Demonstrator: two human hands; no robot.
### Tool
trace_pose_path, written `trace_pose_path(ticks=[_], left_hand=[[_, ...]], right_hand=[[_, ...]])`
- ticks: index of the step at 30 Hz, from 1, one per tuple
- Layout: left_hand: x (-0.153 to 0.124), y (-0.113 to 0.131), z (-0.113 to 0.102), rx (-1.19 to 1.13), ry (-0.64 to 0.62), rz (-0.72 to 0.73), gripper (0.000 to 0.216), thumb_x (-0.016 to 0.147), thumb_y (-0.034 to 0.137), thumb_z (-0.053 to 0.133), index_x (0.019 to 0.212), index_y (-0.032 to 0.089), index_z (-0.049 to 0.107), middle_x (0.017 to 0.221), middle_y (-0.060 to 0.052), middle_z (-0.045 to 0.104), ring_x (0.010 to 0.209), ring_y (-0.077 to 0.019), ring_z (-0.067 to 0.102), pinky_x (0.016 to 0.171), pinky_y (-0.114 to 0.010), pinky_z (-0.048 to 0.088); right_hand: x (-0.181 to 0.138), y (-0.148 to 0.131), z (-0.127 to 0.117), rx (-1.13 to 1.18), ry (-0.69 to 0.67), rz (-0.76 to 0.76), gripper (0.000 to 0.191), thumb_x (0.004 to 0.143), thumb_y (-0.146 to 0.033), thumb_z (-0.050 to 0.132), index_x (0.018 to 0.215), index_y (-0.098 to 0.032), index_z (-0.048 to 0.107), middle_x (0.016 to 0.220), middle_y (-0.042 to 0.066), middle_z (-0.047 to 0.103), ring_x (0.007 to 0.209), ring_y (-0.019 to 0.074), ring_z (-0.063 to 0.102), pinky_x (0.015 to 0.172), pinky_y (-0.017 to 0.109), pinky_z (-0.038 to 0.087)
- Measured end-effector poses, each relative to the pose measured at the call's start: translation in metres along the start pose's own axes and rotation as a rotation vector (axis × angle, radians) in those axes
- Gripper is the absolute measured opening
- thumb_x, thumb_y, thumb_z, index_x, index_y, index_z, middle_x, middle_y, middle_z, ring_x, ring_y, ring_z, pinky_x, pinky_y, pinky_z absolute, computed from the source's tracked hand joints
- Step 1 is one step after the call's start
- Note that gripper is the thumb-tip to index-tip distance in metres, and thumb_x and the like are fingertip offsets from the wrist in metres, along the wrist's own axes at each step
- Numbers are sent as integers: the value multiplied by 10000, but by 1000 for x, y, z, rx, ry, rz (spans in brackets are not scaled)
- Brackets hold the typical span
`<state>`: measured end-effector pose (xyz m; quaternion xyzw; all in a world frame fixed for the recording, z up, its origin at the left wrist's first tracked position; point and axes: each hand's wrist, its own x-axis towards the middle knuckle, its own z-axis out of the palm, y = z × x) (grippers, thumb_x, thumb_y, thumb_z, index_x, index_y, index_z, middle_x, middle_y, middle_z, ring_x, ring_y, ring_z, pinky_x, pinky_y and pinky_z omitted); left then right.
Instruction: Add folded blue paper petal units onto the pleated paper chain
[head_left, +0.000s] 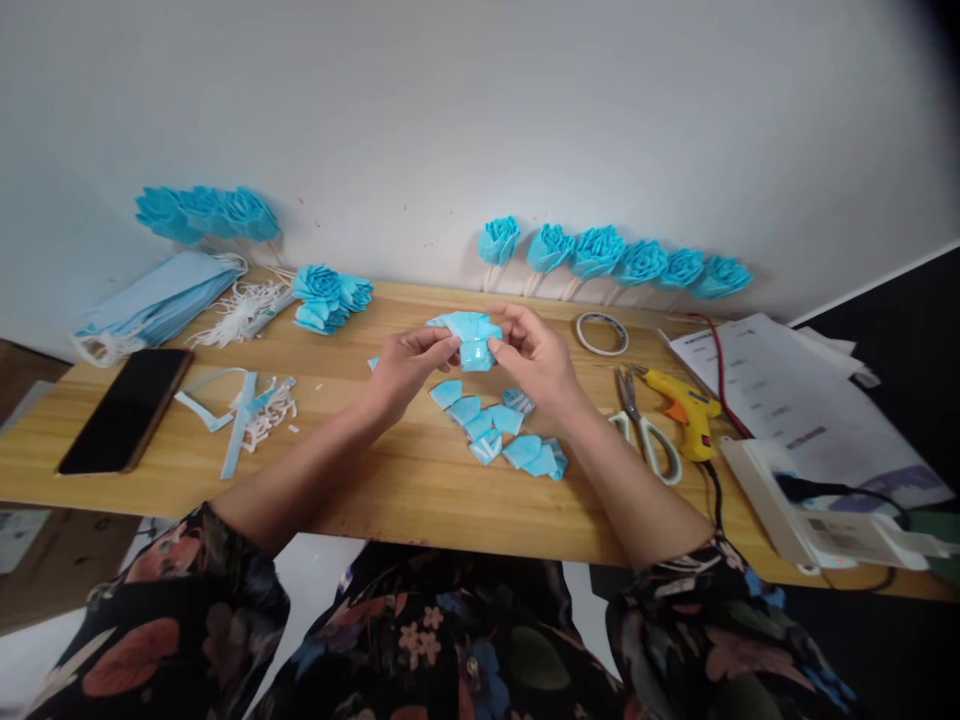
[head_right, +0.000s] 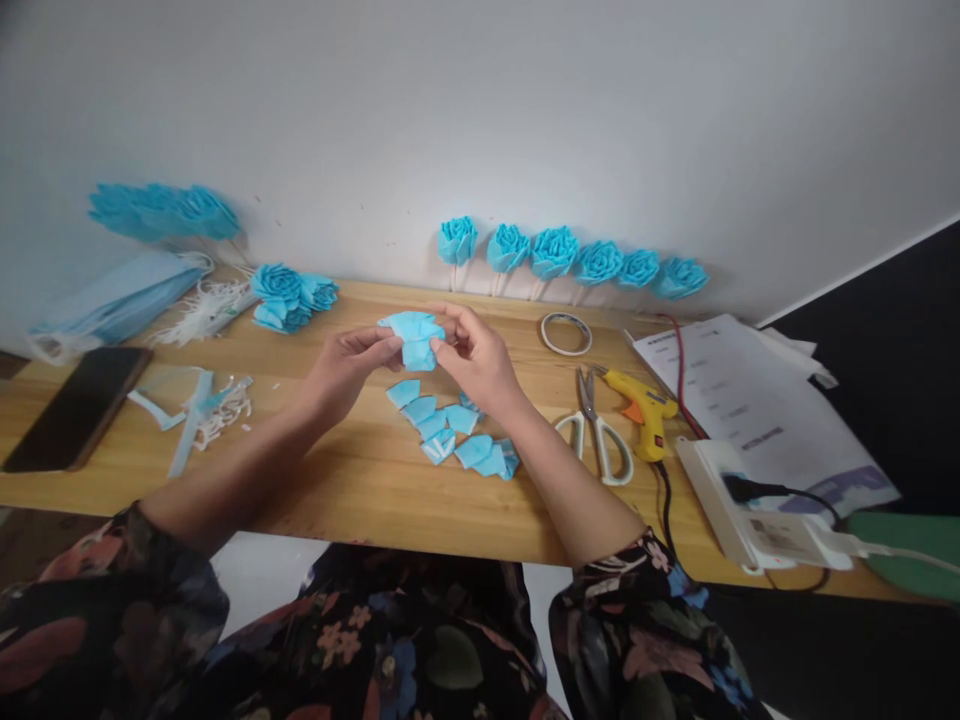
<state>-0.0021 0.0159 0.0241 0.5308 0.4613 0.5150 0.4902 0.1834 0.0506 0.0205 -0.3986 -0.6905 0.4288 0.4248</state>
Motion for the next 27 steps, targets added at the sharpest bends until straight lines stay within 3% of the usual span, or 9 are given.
trace_pose_path(ticks=[5,9,12,19,27], left_hand=[[7,7,-13,102,-35,4,256,776,361,692,603,173,673,622,-14,638,612,-124,557,640,-257,458],[19,22,-36,40,196,134,258,823,352,678,651,162,643,686,-14,645,658,-120,597,662,-239,487],[25,35,-52,-28,344,244,240,863,343,662,714,157,631,723,-13,636,712,-116,631,655,-216,488],[27,26,-68,-1,411,222,270,904,372,642,734,166,606,740,-3,633,750,-114,652,672,-207,489],[28,5,-82,41,505,296,237,887,348,643,720,179,632,747,12,618,734,-102,610,714,-207,503]], right_hand=[[0,-5,1,-8,-2,11,447,867,-436,625,1283,-280,580,878,13,638,801,168,604,761,312,531],[4,-12,-3,94,22,14,451,920,-533,545,1298,-291,579,1058,51,704,989,195,656,809,318,553],[16,-8,1,58,-44,34,382,906,-462,580,1214,-246,647,1008,53,720,928,187,668,747,297,544],[48,9,45,-344,-383,-75,244,864,-194,571,1035,-186,745,978,47,767,866,189,676,773,303,492],[76,13,96,-680,-523,-29,192,911,-253,579,1010,-233,743,1000,39,781,877,198,678,671,279,393]])
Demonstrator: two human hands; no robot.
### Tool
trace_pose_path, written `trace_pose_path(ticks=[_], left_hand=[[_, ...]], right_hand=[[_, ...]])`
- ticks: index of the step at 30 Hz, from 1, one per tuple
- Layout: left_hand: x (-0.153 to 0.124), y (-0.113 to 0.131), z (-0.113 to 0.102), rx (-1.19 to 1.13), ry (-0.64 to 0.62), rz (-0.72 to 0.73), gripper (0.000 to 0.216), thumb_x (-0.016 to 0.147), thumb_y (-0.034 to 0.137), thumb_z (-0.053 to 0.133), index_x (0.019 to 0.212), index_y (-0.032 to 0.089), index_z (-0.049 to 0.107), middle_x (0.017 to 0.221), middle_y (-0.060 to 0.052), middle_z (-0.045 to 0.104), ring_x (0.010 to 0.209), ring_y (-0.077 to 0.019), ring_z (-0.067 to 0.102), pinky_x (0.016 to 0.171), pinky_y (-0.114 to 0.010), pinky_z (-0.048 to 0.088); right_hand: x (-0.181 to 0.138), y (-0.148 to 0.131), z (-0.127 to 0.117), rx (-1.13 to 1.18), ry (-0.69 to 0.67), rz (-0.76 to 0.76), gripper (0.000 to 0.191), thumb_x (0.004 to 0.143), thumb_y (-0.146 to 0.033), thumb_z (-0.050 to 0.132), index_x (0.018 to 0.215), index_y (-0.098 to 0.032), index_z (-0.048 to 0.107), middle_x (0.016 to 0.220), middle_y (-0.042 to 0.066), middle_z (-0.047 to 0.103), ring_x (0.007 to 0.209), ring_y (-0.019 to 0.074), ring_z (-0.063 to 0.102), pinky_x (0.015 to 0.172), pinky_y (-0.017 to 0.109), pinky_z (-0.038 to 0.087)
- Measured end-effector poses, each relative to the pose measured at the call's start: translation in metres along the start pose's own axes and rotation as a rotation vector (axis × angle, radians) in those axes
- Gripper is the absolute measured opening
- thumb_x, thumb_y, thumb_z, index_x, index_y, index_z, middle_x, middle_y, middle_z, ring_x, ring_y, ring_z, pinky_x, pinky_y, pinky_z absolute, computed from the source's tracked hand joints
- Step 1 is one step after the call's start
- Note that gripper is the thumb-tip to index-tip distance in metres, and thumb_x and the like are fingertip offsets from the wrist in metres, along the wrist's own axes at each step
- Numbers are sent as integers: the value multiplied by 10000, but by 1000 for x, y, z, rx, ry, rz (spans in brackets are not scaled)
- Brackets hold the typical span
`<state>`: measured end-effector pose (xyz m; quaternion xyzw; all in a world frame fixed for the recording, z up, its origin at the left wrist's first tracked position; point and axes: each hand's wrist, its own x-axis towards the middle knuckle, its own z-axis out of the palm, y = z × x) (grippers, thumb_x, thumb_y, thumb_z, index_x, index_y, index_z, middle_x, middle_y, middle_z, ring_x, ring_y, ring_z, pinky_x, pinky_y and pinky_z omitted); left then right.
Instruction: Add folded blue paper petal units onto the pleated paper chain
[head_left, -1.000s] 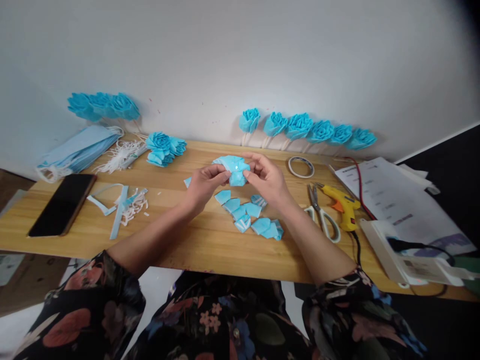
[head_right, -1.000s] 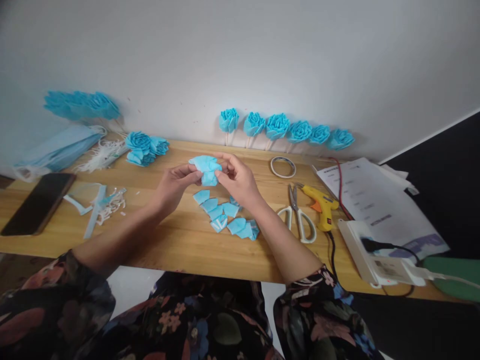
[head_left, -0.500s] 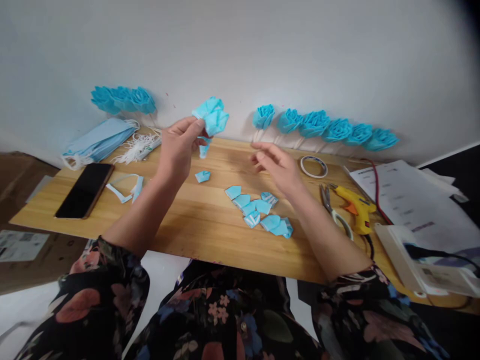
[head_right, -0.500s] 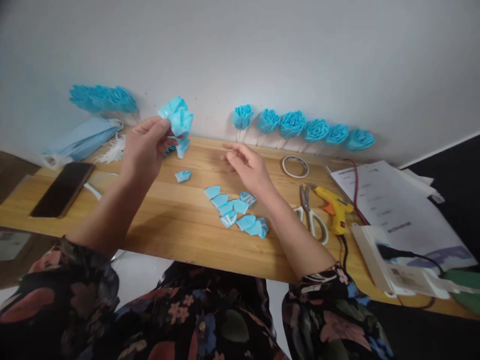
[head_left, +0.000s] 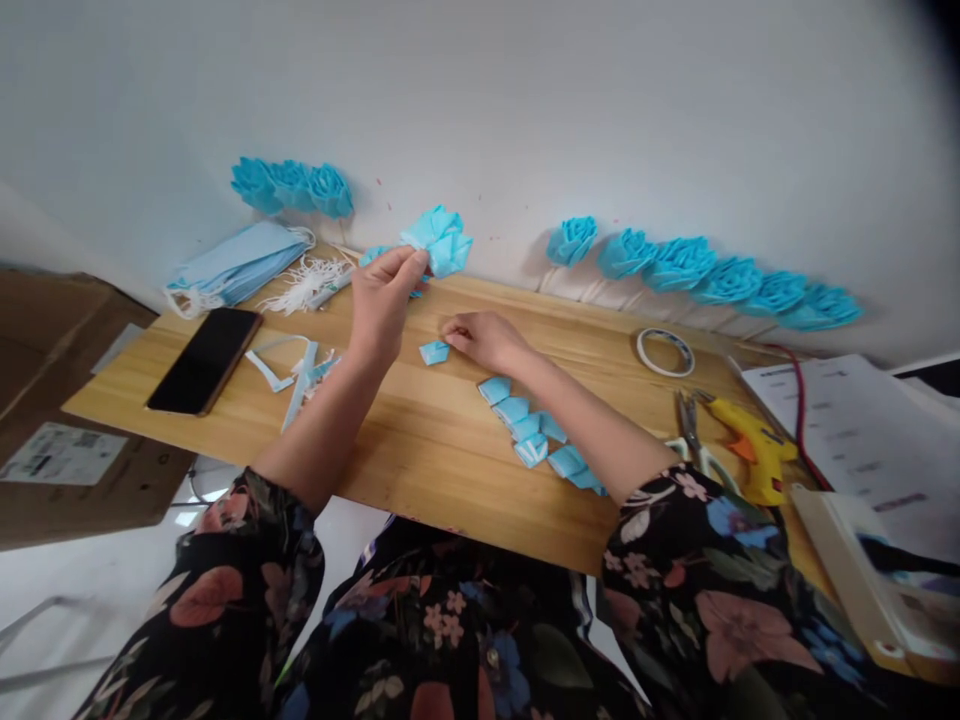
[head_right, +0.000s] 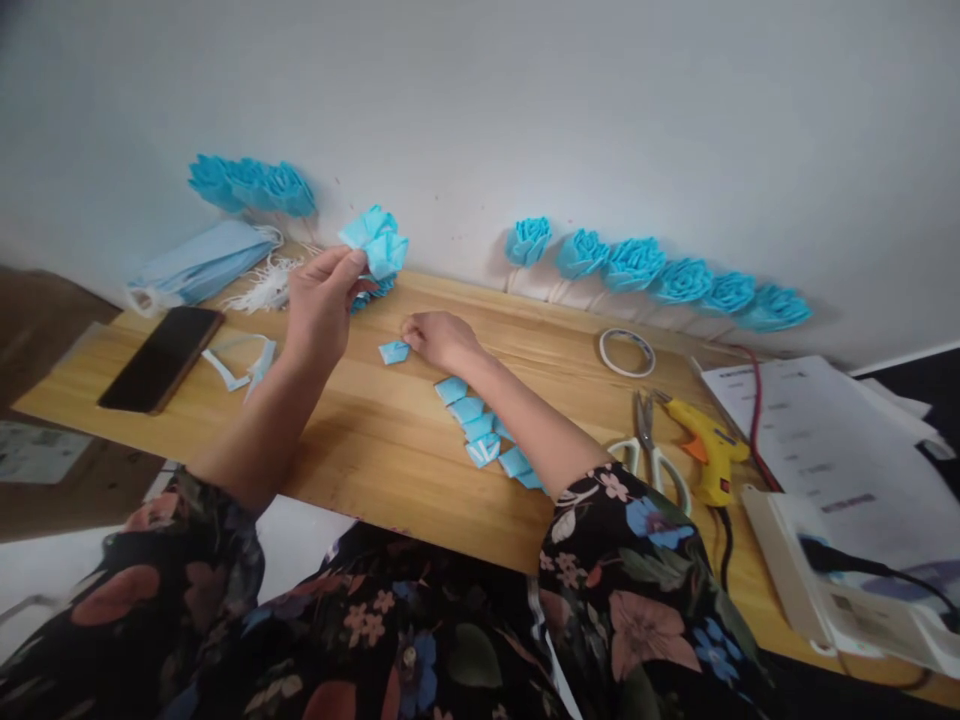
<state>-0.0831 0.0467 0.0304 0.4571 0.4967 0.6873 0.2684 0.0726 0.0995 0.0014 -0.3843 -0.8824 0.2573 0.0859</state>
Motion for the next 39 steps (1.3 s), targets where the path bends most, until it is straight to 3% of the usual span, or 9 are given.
trace_pose_path(ticks=[4,7,11,15,19,25,39], left_hand=[[-4,-1,2,-16,-13,23,214,866,315,639,706,174,641,731,11,611,712,-103,584,717,-208,497],[-10,1,5,10,-4,-10,194,855,306,635,711,176,640,710,13,603,712,-112,570,734,-215,491],[-19,2,12,34,-80,-5,220,848,308,632,671,178,616,683,13,578,718,-127,544,753,-237,464],[-31,1,20,5,-211,5,246,838,351,666,668,177,630,681,13,580,711,-133,528,744,-253,439],[-46,1,31,-50,-313,-60,292,820,416,695,669,169,659,680,5,609,705,-138,531,741,-259,445],[-62,-4,42,-84,-411,-147,262,829,394,693,700,167,713,739,-13,689,760,-156,602,796,-278,471],[-66,-9,45,-135,-411,-178,268,824,409,709,715,165,732,727,-18,691,717,-144,602,739,-279,487]], right_hand=[[14,-6,10,-116,-39,42,121,888,-266,604,888,-239,722,924,36,768,800,182,639,611,279,325],[6,-4,7,-52,-34,-6,105,873,-227,590,832,-223,687,855,24,746,742,162,614,616,268,338],[-37,3,-19,230,99,-91,69,849,-213,609,808,-186,658,817,10,726,732,142,616,674,256,407],[-92,6,-45,403,245,-47,99,840,-294,658,804,-203,673,762,-4,716,682,137,617,644,264,433],[-121,12,-45,561,415,-20,148,812,-333,717,898,-217,684,828,8,748,738,153,666,678,287,475],[-124,20,-31,624,477,32,231,808,-347,745,989,-234,657,830,-6,759,754,158,688,712,310,501],[-124,12,-30,535,620,31,109,812,-249,713,890,-225,641,822,-2,752,798,167,727,719,312,541]])
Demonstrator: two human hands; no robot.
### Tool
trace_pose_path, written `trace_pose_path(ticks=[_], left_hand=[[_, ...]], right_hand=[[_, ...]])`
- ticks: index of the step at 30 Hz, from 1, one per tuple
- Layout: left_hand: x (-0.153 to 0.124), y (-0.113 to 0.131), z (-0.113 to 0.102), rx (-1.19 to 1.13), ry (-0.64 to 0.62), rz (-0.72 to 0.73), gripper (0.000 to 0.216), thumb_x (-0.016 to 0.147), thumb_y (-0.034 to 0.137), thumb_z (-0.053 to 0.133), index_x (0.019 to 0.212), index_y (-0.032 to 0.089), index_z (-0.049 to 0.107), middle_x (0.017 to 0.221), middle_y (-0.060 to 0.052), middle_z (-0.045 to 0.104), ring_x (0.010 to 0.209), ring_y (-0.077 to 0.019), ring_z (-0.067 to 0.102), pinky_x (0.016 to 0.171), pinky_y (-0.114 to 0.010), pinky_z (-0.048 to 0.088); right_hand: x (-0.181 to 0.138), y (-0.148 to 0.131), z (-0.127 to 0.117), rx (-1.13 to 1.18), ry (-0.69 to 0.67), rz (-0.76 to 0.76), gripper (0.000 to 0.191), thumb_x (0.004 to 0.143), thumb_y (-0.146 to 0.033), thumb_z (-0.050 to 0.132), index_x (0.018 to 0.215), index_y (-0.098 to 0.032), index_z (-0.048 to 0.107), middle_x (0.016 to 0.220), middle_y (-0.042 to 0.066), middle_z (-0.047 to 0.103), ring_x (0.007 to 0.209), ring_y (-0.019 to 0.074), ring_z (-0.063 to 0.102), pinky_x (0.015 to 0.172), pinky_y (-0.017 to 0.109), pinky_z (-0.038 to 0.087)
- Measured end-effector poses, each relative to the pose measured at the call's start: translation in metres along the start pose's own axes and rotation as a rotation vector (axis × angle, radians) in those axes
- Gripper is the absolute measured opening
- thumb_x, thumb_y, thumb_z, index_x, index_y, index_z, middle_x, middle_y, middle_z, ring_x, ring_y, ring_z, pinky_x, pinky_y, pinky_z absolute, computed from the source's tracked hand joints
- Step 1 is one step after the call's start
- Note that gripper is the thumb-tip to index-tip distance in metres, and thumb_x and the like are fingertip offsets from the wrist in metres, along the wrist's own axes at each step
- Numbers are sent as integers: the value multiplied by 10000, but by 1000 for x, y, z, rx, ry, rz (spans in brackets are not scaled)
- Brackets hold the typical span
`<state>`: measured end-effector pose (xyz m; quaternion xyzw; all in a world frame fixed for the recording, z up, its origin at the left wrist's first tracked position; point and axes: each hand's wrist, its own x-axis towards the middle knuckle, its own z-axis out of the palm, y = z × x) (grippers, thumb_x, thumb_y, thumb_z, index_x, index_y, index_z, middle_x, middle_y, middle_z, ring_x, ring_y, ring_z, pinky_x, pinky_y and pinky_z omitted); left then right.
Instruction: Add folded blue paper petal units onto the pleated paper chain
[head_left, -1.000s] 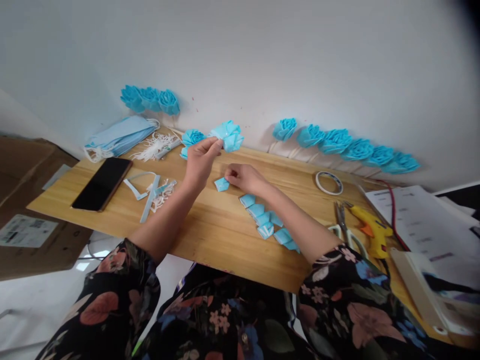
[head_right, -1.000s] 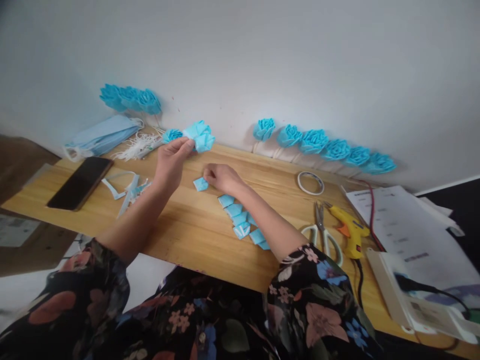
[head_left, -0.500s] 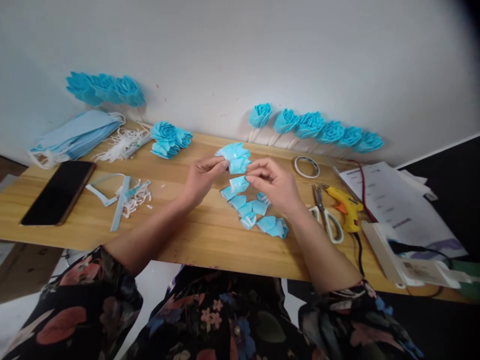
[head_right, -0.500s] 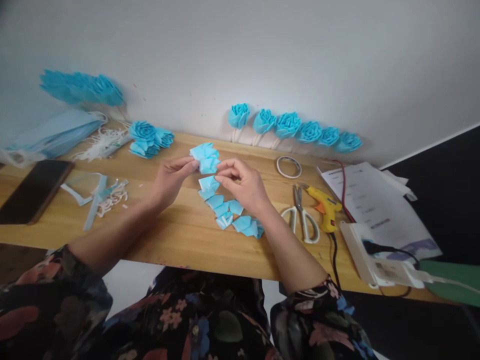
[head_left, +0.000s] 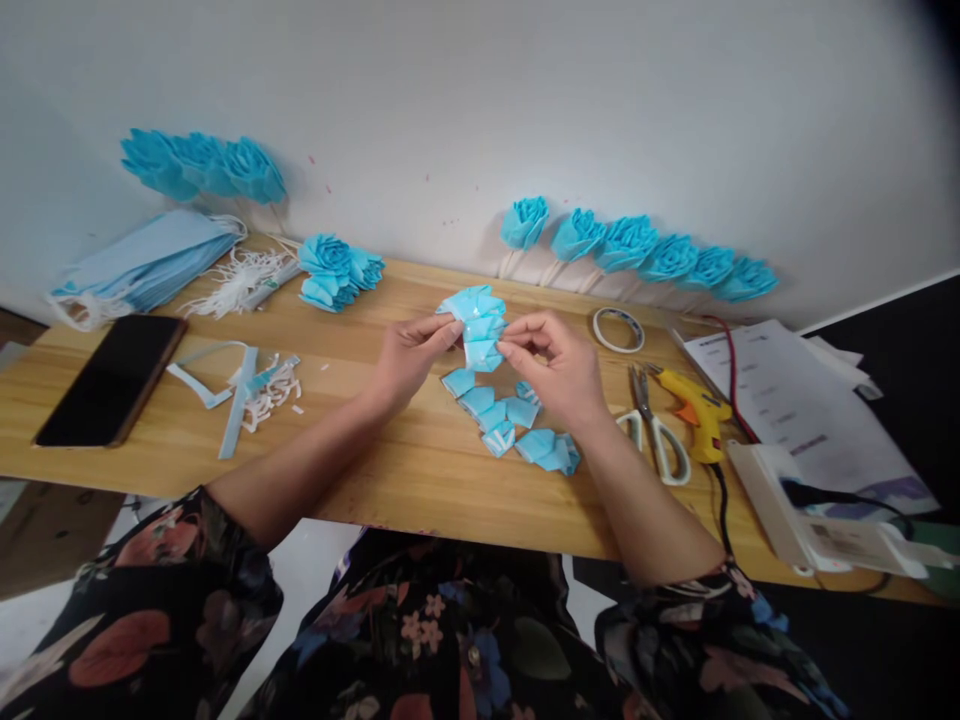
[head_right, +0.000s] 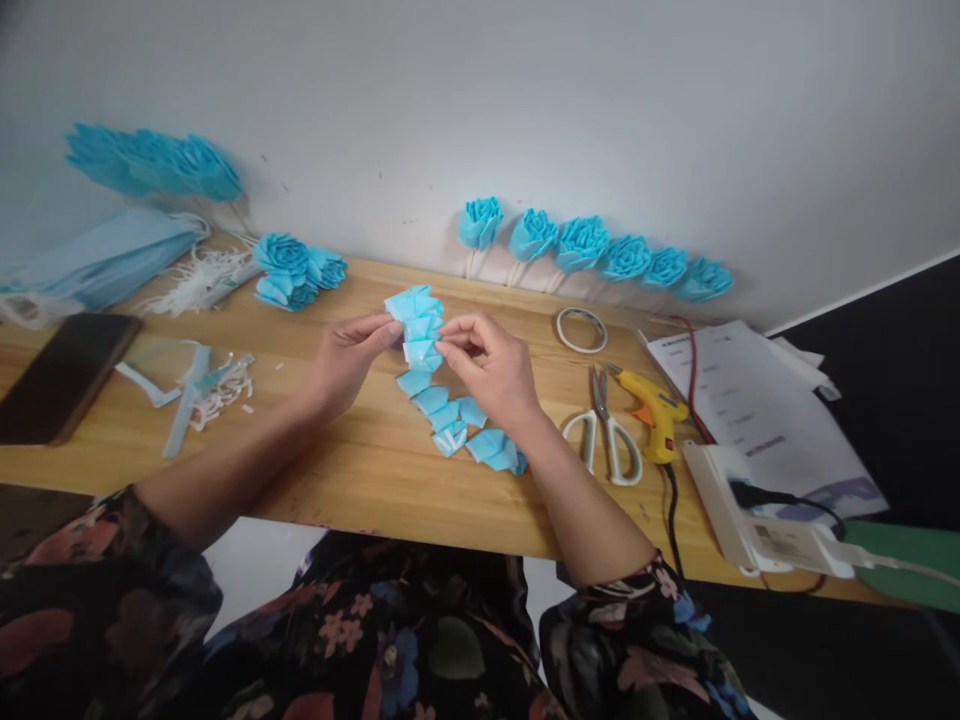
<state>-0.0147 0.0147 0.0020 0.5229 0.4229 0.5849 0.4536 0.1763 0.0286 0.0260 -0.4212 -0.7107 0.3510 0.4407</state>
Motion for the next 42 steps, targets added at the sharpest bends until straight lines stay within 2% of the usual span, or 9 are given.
trace_pose_path(ticks=[13,18,23,29,32,35,38,42], left_hand=[[-2,0,-1,-44,-89,-39,329,876,450,681,735,156,722,729,-29,684,722,-145,626,738,-269,522],[-2,-1,0,-107,-109,-75,282,804,431,772,897,164,774,806,-35,732,739,-144,646,740,-269,536],[-2,-2,3,-182,-108,-135,429,702,418,855,1046,174,777,887,-56,775,798,-176,692,776,-302,564],[-1,-6,1,-172,-21,-136,397,701,355,858,1042,170,775,800,-27,757,716,-142,673,756,-292,555],[0,-9,0,-171,16,-109,388,702,334,851,1044,171,771,760,-14,740,673,-124,648,715,-275,539],[1,-10,0,-176,18,-109,397,701,331,849,1059,175,774,784,-22,749,685,-126,649,717,-273,540],[-1,-8,3,-178,8,-115,412,700,351,852,1064,175,774,817,-33,762,727,-144,670,752,-286,554],[-2,-8,6,-162,-33,-96,423,701,391,853,1051,166,771,840,-43,768,760,-162,690,777,-299,567]], right_hand=[[1,4,-2,-76,12,-60,81,827,-248,702,894,-227,661,834,-2,765,789,160,728,703,299,541],[2,4,-3,-68,13,-56,83,829,-240,698,903,-223,663,829,-3,766,775,152,724,688,289,539],[1,5,-2,-63,18,-59,85,832,-239,696,909,-222,666,827,-6,764,773,148,718,706,290,542],[3,9,-3,17,12,39,145,883,-363,657,949,-233,665,844,3,751,780,157,703,734,312,549],[6,13,-7,101,60,116,284,912,-493,605,1009,-234,670,854,16,748,752,153,686,706,303,550],[8,13,-8,229,-23,226,428,871,-617,613,1041,-232,689,926,41,740,815,163,675,657,277,538],[7,10,-3,370,-152,297,430,811,-646,667,917,-230,681,896,25,689,834,163,638,636,264,527],[4,8,7,367,-188,323,371,748,-550,763,766,-220,596,732,-29,571,684,127,551,608,260,488]])
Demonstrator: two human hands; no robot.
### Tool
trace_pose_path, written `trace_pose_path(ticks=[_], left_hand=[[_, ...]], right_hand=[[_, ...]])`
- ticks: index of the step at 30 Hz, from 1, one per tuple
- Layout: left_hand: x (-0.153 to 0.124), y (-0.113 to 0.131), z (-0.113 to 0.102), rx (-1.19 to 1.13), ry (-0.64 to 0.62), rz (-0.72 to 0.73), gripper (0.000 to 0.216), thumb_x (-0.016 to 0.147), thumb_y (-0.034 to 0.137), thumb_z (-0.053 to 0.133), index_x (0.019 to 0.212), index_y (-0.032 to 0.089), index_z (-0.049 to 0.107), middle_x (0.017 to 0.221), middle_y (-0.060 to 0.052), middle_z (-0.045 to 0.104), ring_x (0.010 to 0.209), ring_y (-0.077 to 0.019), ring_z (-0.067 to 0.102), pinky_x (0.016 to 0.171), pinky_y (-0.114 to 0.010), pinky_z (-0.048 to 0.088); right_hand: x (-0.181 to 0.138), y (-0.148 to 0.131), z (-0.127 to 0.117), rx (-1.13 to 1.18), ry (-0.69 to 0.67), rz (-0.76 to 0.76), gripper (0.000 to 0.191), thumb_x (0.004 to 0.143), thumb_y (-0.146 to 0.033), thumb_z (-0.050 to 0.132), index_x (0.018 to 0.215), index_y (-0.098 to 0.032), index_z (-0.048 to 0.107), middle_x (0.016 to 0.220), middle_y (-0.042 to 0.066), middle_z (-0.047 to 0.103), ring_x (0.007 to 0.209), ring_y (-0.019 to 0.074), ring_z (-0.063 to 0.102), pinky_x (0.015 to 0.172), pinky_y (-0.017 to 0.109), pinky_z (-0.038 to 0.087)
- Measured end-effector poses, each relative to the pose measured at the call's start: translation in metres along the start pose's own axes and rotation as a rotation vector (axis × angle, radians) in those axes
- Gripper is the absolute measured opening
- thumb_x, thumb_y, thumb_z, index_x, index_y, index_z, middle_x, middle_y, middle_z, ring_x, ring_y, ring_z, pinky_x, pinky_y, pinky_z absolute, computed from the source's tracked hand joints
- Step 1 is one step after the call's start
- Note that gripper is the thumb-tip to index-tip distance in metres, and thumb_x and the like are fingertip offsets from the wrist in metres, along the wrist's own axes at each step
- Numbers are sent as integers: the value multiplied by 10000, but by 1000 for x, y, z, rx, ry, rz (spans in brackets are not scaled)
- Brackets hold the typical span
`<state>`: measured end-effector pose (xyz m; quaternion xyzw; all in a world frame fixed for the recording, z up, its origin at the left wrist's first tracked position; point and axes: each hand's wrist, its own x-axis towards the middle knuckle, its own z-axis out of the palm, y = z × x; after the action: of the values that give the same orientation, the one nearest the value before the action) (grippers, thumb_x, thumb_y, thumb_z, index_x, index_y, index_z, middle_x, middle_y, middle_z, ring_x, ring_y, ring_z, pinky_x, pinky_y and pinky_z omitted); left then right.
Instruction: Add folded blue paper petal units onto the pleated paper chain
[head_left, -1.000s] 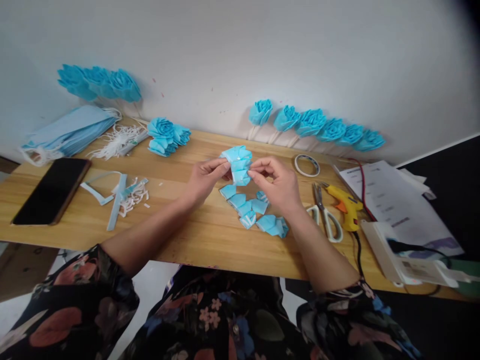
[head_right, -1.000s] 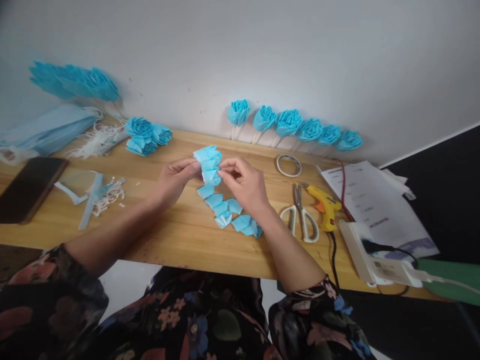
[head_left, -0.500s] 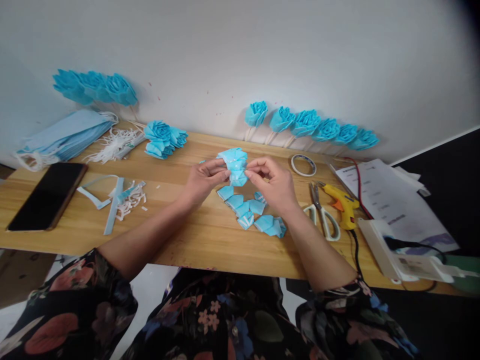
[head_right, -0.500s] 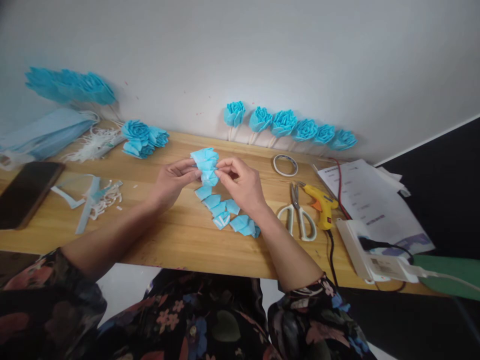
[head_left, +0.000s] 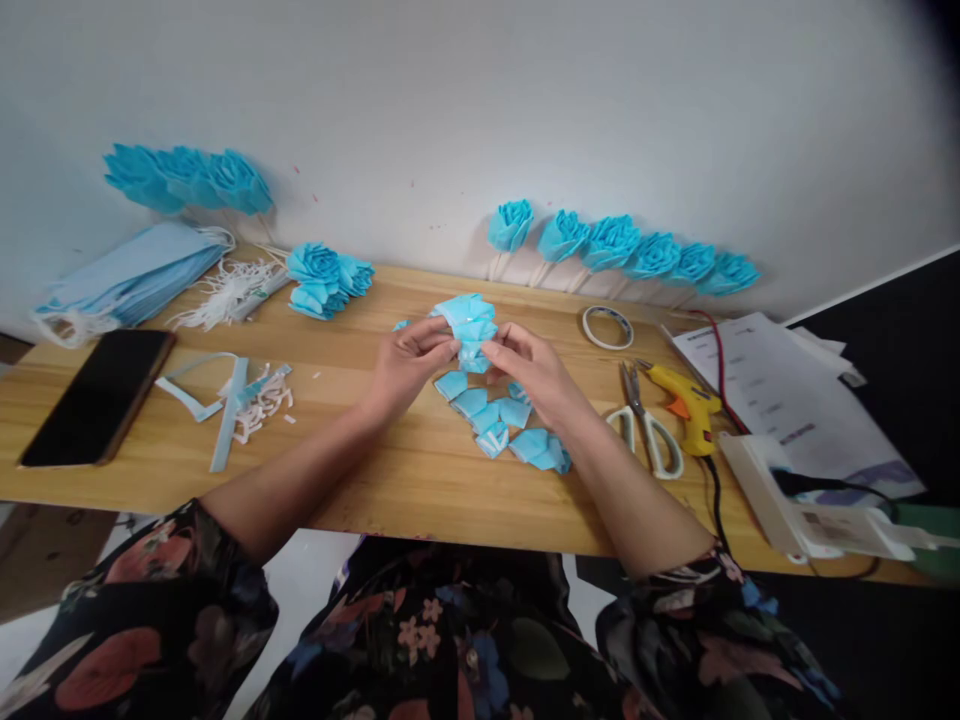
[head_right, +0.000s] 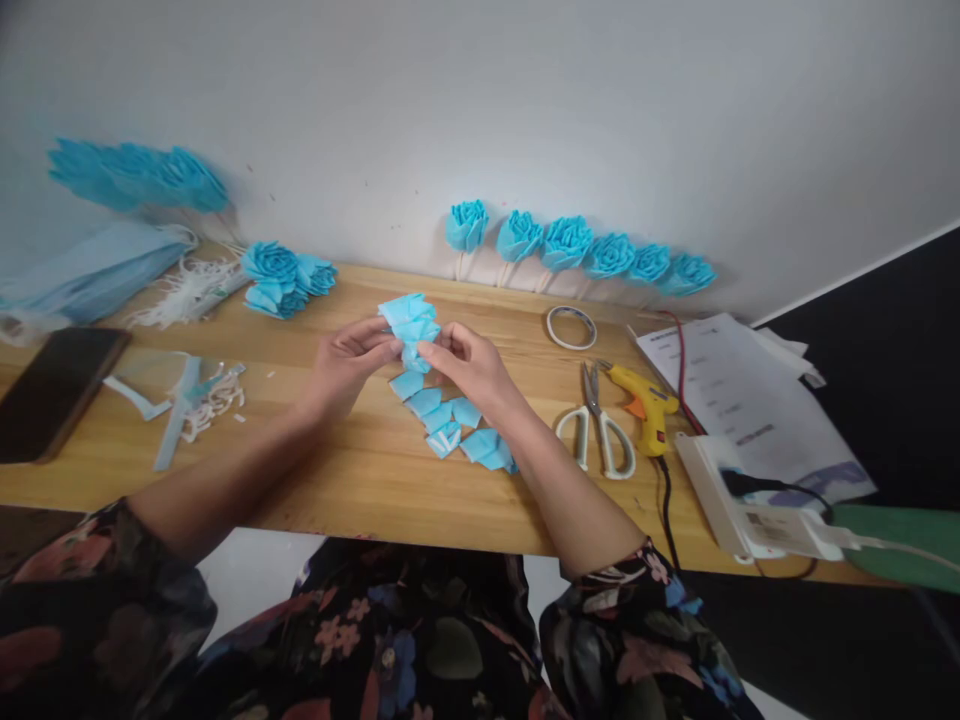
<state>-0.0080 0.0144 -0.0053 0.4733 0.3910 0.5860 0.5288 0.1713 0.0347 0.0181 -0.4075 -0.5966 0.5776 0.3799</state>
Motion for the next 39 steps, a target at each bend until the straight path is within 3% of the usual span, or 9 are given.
trace_pose_path(ticks=[7,12,17,22,29,33,39], left_hand=[[-1,-4,1,33,-63,8,390,730,408,823,1034,171,771,855,-44,755,733,-139,655,723,-265,549],[0,-5,-1,54,-91,50,304,756,372,809,985,175,768,795,-21,705,713,-120,608,692,-242,509],[2,-3,-5,5,-99,-2,298,737,343,827,970,172,756,738,-7,663,660,-111,584,648,-237,490],[5,0,-7,-66,-137,-49,361,710,327,856,1022,174,756,746,-5,674,683,-116,611,688,-244,515],[4,-4,-6,-60,-81,-47,402,694,357,871,1028,168,752,759,-8,688,679,-118,626,696,-256,523],[3,-7,-6,-38,-106,-41,420,713,360,863,1068,170,743,763,-7,683,690,-121,627,690,-262,508],[5,-8,-6,-74,-159,-52,406,695,345,871,1043,173,753,736,-1,674,647,-105,594,637,-241,479]], right_hand=[[3,10,-2,-165,33,-46,298,753,-452,730,717,-214,554,673,-38,551,657,130,523,632,282,430],[3,12,-2,-177,37,-58,264,765,-419,705,701,-214,551,657,-36,551,643,130,511,616,280,405],[2,9,-3,-201,44,-57,259,757,-413,715,695,-207,571,655,-34,571,650,126,508,610,271,394],[3,6,-8,-157,-7,-29,263,756,-402,714,657,-207,567,659,-30,590,651,123,528,624,272,418],[2,2,-8,-42,-85,18,277,781,-468,721,744,-206,640,780,-12,644,726,135,605,701,297,522],[0,5,-3,-37,-54,44,329,746,-523,749,848,-217,688,789,3,688,732,152,627,679,299,545],[3,11,-2,-64,-9,51,332,676,-512,794,779,-217,683,736,-5,697,696,160,633,661,308,543]])
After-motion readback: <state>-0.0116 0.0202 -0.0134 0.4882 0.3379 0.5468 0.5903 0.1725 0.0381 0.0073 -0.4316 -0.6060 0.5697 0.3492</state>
